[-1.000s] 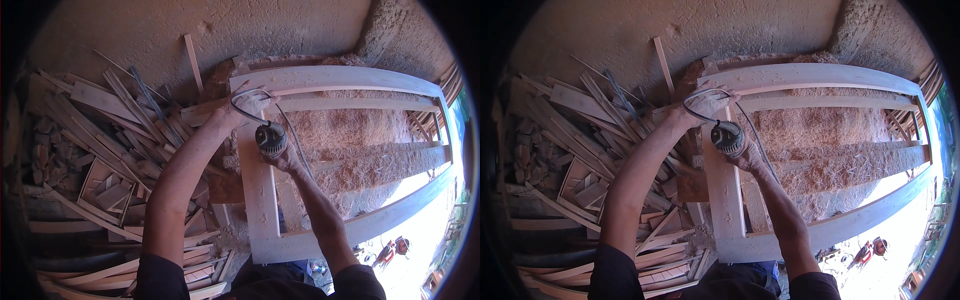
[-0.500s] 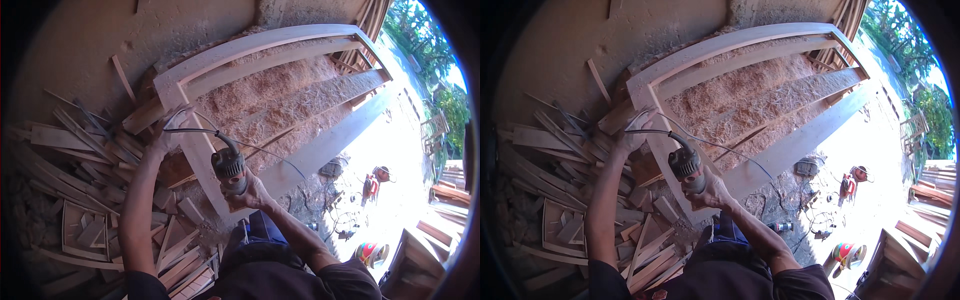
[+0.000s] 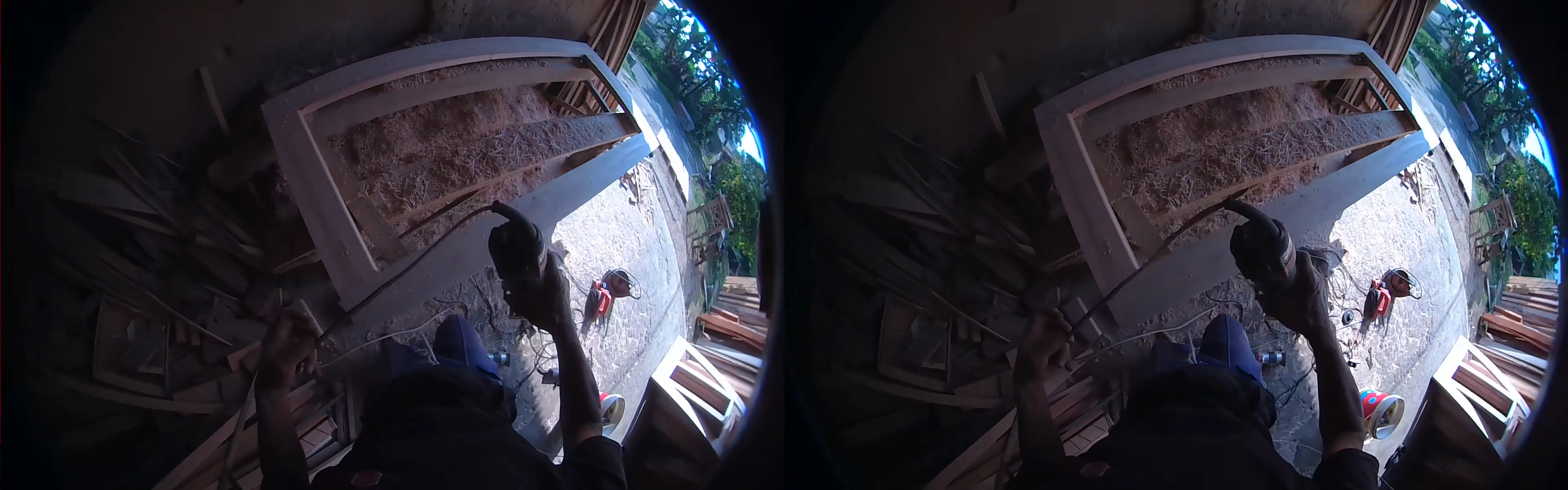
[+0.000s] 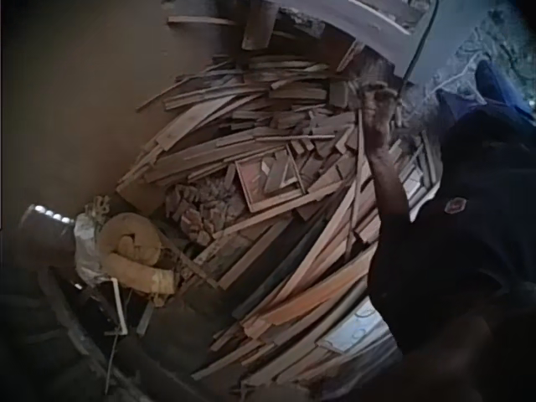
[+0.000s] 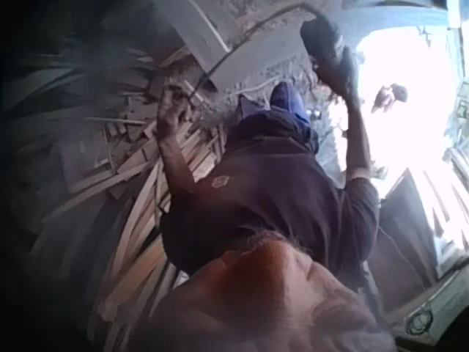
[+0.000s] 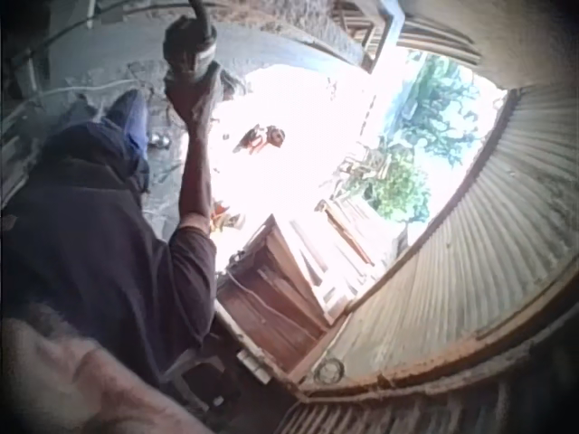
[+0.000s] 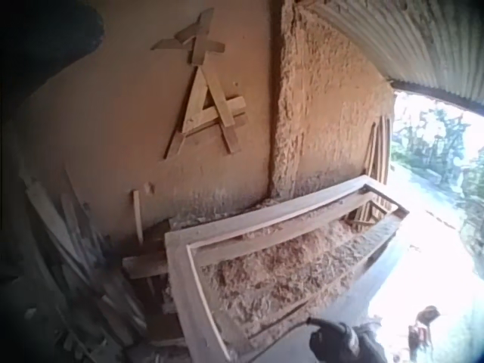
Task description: The person uses a handheld router to shape the edges of a wooden frame, moving the tool along the inner and outer perimeters and then turning the frame over to check the work.
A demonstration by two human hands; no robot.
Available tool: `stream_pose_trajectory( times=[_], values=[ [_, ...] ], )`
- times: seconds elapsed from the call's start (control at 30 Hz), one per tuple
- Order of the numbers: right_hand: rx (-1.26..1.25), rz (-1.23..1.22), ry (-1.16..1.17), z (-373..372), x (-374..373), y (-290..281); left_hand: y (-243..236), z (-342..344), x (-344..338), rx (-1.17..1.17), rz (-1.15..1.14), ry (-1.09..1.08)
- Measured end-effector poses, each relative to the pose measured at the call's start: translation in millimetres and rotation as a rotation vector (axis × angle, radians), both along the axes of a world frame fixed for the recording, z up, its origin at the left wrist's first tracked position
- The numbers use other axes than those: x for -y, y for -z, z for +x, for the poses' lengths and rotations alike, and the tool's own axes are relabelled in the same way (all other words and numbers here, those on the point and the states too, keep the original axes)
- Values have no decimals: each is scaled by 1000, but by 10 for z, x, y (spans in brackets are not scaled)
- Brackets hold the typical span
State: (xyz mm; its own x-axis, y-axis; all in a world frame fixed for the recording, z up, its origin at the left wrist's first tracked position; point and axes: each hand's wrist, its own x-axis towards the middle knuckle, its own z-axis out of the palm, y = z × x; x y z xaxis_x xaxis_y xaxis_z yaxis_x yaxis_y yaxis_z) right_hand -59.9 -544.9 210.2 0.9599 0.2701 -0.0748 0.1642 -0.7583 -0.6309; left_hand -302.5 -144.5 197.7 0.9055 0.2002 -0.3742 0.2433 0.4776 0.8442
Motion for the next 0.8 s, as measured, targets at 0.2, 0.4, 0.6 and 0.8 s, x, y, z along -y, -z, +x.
stream_pose_trajectory(
  times=[0.2, 0.4, 0.6, 0.8],
  values=[
    [302, -19, -329, 492, -139, 383, 266, -487, 454, -181, 405, 42],
    [316, 129, -708, 1104, -1056, 908, 500, -515, 1403, -445, 568, -252],
    [14, 425, -1205, 1642, -1944, 1465, 1002, 282, 2769, -364, 496, -408],
    [-699, 632, -1303, 1638, -2243, 1858, 426, 1650, 3376, -639, 491, -222]
  ],
)
